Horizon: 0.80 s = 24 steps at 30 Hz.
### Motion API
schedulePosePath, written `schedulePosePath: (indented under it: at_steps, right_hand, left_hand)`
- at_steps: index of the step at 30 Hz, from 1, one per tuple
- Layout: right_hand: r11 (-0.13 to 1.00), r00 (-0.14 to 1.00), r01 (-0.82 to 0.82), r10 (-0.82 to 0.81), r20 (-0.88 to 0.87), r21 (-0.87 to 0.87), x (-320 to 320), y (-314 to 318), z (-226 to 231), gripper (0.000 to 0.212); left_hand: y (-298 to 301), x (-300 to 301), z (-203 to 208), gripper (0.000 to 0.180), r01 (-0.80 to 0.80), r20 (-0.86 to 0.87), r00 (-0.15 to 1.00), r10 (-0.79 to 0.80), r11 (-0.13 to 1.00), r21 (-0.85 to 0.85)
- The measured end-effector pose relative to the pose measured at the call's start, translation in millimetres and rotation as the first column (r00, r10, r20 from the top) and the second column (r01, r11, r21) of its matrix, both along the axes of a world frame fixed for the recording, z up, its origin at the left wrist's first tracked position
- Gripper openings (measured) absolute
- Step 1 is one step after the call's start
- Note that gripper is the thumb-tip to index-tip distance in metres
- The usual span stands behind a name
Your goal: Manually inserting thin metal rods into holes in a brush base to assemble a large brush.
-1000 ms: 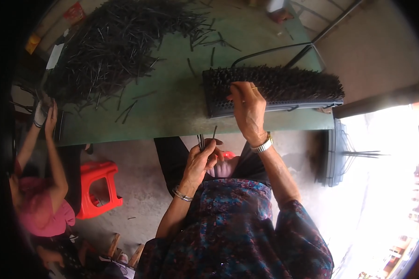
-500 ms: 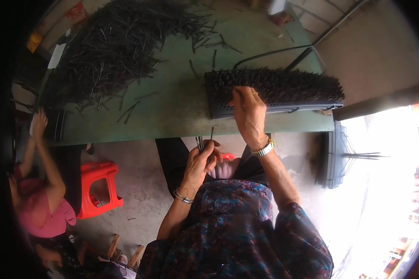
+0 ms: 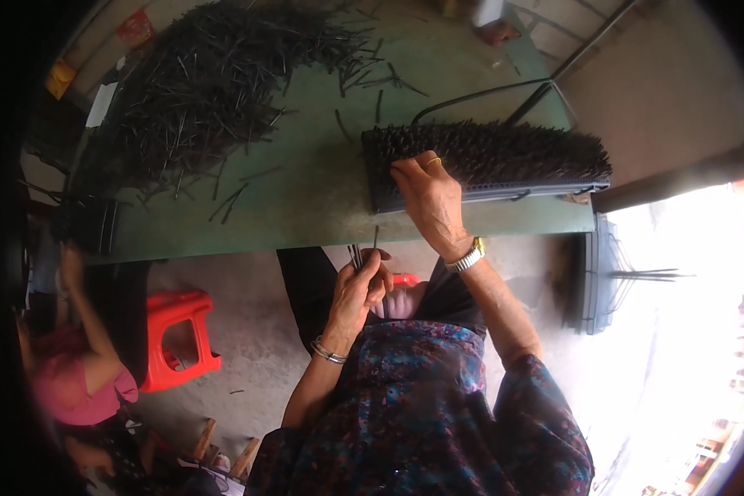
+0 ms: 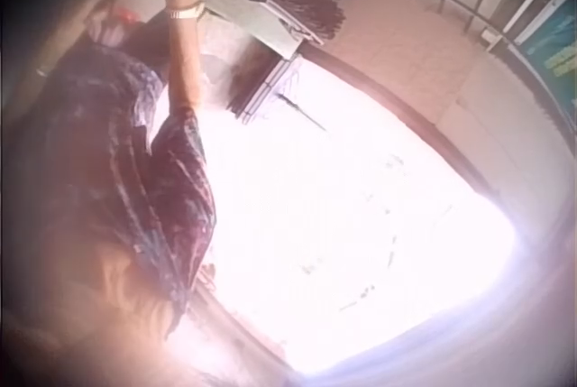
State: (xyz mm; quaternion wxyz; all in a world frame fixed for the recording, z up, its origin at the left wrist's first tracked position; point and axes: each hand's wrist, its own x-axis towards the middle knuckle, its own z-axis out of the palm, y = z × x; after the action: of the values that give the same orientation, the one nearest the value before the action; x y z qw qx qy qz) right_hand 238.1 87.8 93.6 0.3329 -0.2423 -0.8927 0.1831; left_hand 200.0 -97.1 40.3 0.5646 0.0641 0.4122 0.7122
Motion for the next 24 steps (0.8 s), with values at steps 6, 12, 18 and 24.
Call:
schedulePosePath:
  at_steps: [6, 12, 18, 24]
  right_hand:
    - [0.986, 0.996, 0.082, -0.085, 0.018, 0.148, -0.5, -4.1, -0.1, 0.016]
    - [0.985, 0.992, 0.122, -0.124, 0.01, 0.122, 4.0, -5.5, 1.1, 0.015]
    - [0.992, 0.997, 0.071, -0.072, 0.006, 0.105, 8.5, -9.9, 0.4, 0.017]
    - [0.989, 0.997, 0.078, -0.077, -0.012, 0.126, -0.6, -0.4, -3.1, 0.009]
  left_hand:
    - [1.9, 0.6, 1.5, 0.028, -0.024, -0.012, 1.0, 0.024, 1.0, 0.003]
    - [5.4, 3.7, 5.9, 0.027, -0.066, -0.002, 0.998, 0.066, 0.997, 0.029]
    - [6.5, 3.8, 9.0, 0.03, -0.054, 0.016, 0.998, 0.054, 0.999, 0.007]
    - [9.4, 2.9, 8.4, 0.028, -0.043, -0.006, 0.999, 0.043, 0.998, 0.041]
